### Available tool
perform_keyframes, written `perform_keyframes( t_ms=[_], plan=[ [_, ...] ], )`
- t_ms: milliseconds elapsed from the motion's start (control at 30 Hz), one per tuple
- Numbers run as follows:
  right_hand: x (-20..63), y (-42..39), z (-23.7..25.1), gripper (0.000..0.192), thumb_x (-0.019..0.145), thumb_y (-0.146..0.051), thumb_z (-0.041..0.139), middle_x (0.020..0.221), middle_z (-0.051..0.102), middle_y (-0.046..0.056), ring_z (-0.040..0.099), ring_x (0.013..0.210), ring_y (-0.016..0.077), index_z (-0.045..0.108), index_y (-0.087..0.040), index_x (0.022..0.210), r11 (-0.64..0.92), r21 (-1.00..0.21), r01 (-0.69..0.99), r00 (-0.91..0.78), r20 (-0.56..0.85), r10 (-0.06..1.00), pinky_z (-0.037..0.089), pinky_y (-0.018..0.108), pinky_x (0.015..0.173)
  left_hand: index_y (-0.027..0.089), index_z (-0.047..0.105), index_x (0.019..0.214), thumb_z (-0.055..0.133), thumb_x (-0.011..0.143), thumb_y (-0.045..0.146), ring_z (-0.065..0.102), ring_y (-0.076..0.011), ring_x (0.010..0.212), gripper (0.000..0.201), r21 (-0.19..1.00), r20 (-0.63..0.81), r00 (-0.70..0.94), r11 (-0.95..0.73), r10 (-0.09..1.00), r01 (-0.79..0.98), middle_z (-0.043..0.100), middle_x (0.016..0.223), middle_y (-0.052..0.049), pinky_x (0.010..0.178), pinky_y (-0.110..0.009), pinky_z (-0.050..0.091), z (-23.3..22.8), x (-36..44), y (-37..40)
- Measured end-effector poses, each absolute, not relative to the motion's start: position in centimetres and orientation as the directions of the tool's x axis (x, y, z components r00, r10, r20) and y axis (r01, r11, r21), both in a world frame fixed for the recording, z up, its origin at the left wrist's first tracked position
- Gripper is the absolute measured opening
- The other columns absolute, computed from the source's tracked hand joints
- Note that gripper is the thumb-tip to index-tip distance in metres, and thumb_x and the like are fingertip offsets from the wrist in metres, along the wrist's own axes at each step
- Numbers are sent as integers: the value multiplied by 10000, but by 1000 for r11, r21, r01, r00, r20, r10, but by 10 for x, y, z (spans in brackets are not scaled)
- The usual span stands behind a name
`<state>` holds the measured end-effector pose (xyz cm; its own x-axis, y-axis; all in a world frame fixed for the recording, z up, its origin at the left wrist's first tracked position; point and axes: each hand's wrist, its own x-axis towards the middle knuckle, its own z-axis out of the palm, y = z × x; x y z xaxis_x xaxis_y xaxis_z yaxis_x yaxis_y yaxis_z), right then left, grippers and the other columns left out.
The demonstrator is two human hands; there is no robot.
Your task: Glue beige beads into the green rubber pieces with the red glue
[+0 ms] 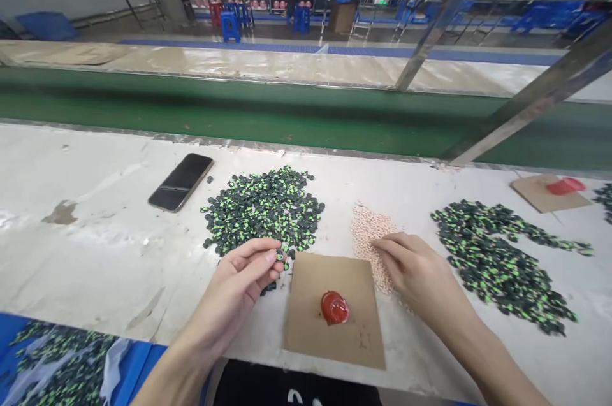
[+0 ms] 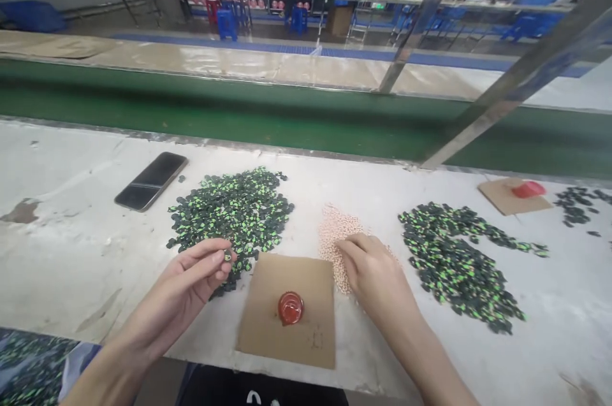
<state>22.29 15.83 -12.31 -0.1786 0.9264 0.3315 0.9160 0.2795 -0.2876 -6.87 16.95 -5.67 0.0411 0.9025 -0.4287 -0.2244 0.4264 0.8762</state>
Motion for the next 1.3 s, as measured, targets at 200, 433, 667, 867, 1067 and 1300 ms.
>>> perform_keyframes(
  t_ms=[200, 433, 667, 867, 1067, 1300],
  plan=[
    [224, 155, -120, 304, 963, -178, 473, 896, 787, 134, 735, 784, 292, 757, -203, 860, 242, -305, 921, -140, 320, 937, 589, 412, 667, 168, 811, 765, 997, 605, 356, 674, -90, 623, 310, 786, -465, 148, 484, 873, -386, 755, 685, -22, 648, -130, 571, -53, -65, 164],
    [223, 152, -111, 291, 942, -178, 496, 893, 785, 116, 735, 800, 270, 767, -217, 845, 182, -402, 898, -75, 267, 961, 600, 408, 721, 201, 837, 855, 963, 672, 345, 657, -91, 601, 264, 801, -463, 108, 467, 880, -374, 740, 623, 2, 585, -110, 536, -54, -62, 158],
    [227, 147, -103, 202, 896, -225, 584, 893, 820, 93, 775, 815, 280, 777, -226, 836, 63, -647, 760, 121, 236, 964, 624, 440, 747, 216, 843, 813, 964, 621, 336, 727, -162, 688, 257, 869, -451, -5, 438, 893, -230, 777, 662, -18, 666, -182, 591, -55, -53, 152],
    [221, 118, -86, 217, 855, -450, 781, 761, 818, 49, 791, 647, 229, 731, -243, 895, 28, -909, 417, 235, 137, 962, 676, 360, 611, 266, 804, 717, 843, 744, 243, 711, -188, 619, 52, 967, -253, 32, 254, 967, -16, 773, 652, 0, 636, -251, 589, -46, -26, 137],
    [190, 100, -72, 207, 732, -261, 939, 697, 759, -40, 715, 576, 75, 758, -273, 831, -115, -931, -346, 65, -146, 987, 595, 136, 578, 180, 825, 926, 674, 895, 58, 748, -185, 681, 197, 958, 266, 337, -287, 903, 11, 808, 818, -78, 631, -229, 600, -59, 5, 128],
    [183, 96, -65, 242, 682, -154, 958, 732, 787, -30, 746, 628, 78, 778, -269, 795, -202, -934, -293, 46, -224, 973, 588, 101, 602, 92, 771, 968, 591, 940, 3, 725, -157, 703, 202, 879, 391, 452, -471, 801, 73, 748, 852, -110, 653, -200, 582, -70, -1, 128]
  ],
)
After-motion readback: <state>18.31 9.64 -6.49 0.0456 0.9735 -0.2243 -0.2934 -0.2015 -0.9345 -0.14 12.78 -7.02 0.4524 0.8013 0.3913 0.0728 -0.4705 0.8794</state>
